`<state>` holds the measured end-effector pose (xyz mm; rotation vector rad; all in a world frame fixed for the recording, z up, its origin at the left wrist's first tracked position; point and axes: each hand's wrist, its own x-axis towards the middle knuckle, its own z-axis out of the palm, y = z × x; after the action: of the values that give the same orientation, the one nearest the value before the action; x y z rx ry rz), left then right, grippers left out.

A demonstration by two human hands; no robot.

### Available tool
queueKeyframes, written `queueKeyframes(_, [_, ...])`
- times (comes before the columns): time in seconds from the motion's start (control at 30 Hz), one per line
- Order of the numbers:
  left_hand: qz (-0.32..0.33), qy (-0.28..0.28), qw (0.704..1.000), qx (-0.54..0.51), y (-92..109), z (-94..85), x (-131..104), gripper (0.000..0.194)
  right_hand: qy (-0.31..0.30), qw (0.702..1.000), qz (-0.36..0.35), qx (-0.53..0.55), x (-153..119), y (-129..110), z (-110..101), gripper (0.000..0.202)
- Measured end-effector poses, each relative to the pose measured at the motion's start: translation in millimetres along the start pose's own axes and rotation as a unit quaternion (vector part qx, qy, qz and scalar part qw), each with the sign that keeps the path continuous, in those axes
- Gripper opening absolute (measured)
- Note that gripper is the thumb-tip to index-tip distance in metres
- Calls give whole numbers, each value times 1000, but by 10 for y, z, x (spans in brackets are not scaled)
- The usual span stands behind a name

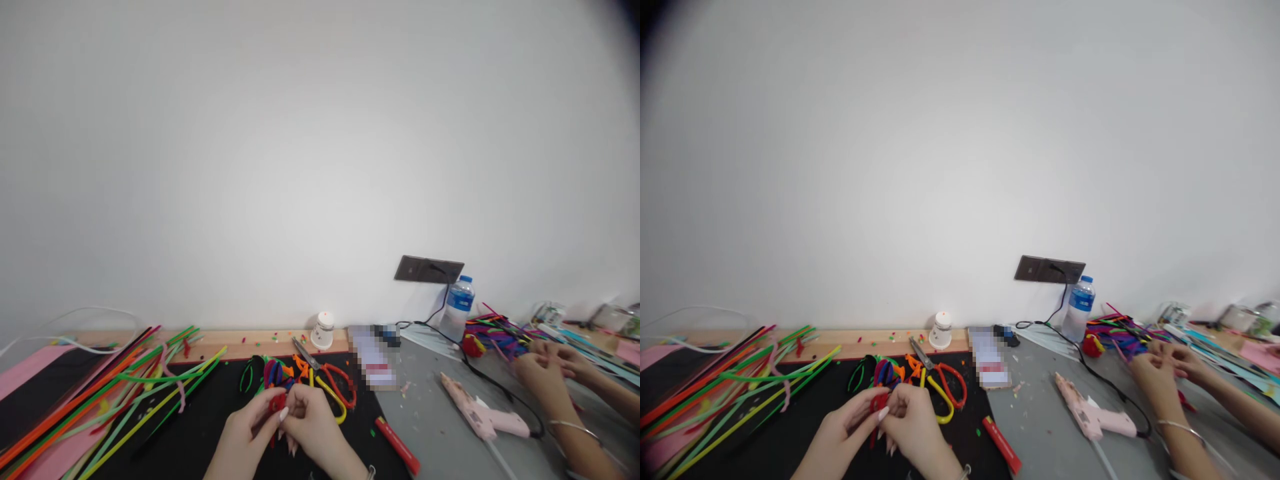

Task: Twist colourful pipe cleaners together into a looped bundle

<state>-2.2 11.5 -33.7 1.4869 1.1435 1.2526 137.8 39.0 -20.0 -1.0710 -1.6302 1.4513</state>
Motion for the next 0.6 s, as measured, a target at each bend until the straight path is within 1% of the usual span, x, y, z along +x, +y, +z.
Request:
queueKeyframes(0.07, [-5,4,1000,-23,21,18,-6,23,9,1000,-14,-1,-1,-16,11,14])
queueKeyframes(0.17, [-6,-5,998,-61,66,39,-14,22,30,999,-32,-8,3,-25,33,13])
queueKeyframes(0.23, [-7,-5,997,-73,90,47,-14,21,46,998,-38,-1,6,-23,46,18])
queueKeyframes(0.33, [-13,8,998,-65,111,56,-15,20,63,997,-40,3,2,-34,53,26])
queueKeyframes(0.47, [-16,18,999,-47,104,73,-38,20,54,996,-58,-41,-28,-96,51,18])
queueKeyframes(0.6, [-7,59,998,-12,68,84,-65,19,54,994,-80,-58,-59,-143,64,19])
